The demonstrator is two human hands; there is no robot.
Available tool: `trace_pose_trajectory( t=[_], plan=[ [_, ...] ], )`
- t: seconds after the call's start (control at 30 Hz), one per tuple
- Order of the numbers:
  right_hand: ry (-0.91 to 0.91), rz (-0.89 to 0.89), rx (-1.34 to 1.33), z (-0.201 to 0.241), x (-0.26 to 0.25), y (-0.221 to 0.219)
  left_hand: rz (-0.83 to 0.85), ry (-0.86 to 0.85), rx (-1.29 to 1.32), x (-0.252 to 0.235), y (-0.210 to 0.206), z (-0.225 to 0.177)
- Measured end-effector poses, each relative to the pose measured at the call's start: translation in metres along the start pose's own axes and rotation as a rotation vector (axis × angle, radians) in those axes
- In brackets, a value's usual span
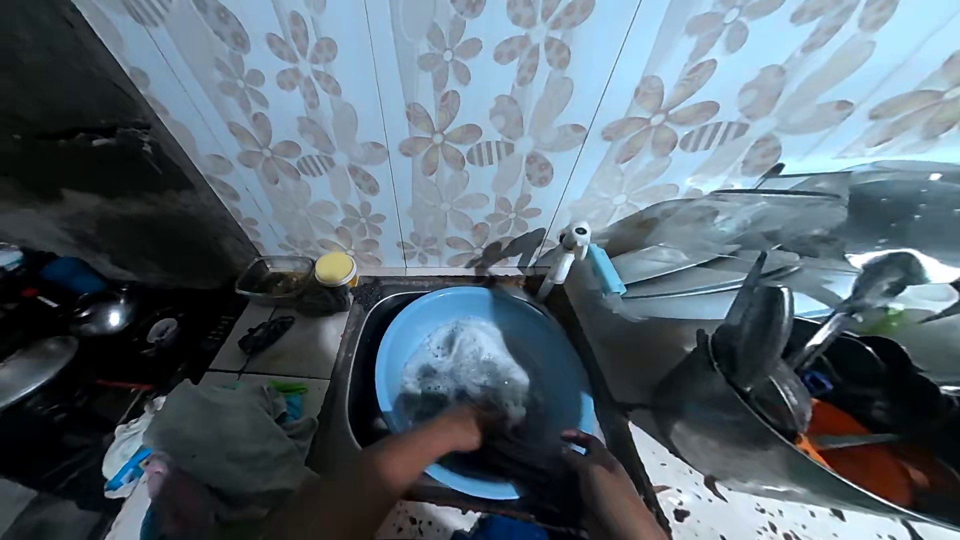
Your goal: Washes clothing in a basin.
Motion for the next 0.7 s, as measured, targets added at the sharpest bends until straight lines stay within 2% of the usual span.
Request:
trace_pose_trajectory(
  t=[0.1, 0.13, 0.23, 0.3, 0.37, 0.4, 0.47, 0.57, 0.63, 0.7],
  plan=[
    [0.076, 0.032, -0.009, 0.009, 0.019, 0.0, -0.085, 0.174, 0.007, -0.002, 0.027, 0.038],
    [0.121, 0.02, -0.05, 0.012, 0.017, 0.003, -0.159, 0.248, 0.023, -0.005, 0.036, 0.045],
    [0.24, 0.004, -0.154, 0.014, 0.0, 0.016, -0.393, 0.427, 0.282, 0.003, 0.059, 0.048],
    [0.171, 0.047, 0.058, 0.004, -0.017, 0.027, -0.427, 0.534, 0.483, 0.014, 0.061, 0.044],
    [0.007, 0.195, 0.329, -0.005, -0.031, 0.028, -0.313, 0.596, 0.539, 0.015, 0.048, 0.043],
    [-0.011, 0.272, 0.397, -0.008, -0.036, 0.025, -0.25, 0.598, 0.565, 0.014, 0.038, 0.044],
    [0.09, 0.367, 0.375, -0.002, -0.039, 0.017, -0.212, 0.566, 0.682, 0.017, 0.029, 0.043],
    [0.214, 0.417, 0.074, 0.031, -0.028, 0.018, -0.263, 0.467, 0.918, 0.036, 0.047, 0.044],
    [0.248, 0.341, -0.149, 0.054, -0.026, 0.029, -0.368, 0.37, 0.971, 0.047, 0.072, 0.054],
    [0.269, 0.167, -0.312, 0.057, -0.039, 0.032, -0.503, 0.29, 0.876, 0.052, 0.097, 0.062]
  ],
)
Point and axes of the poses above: each hand's wrist, its own x-axis away from the middle knuckle, its own y-axis out of the back of the hand, z = x × y, the point moved 2 cm from there along -x, towards the middle knuckle, and after that the axes turned 14 degrees about z, right-handed, at the moved point
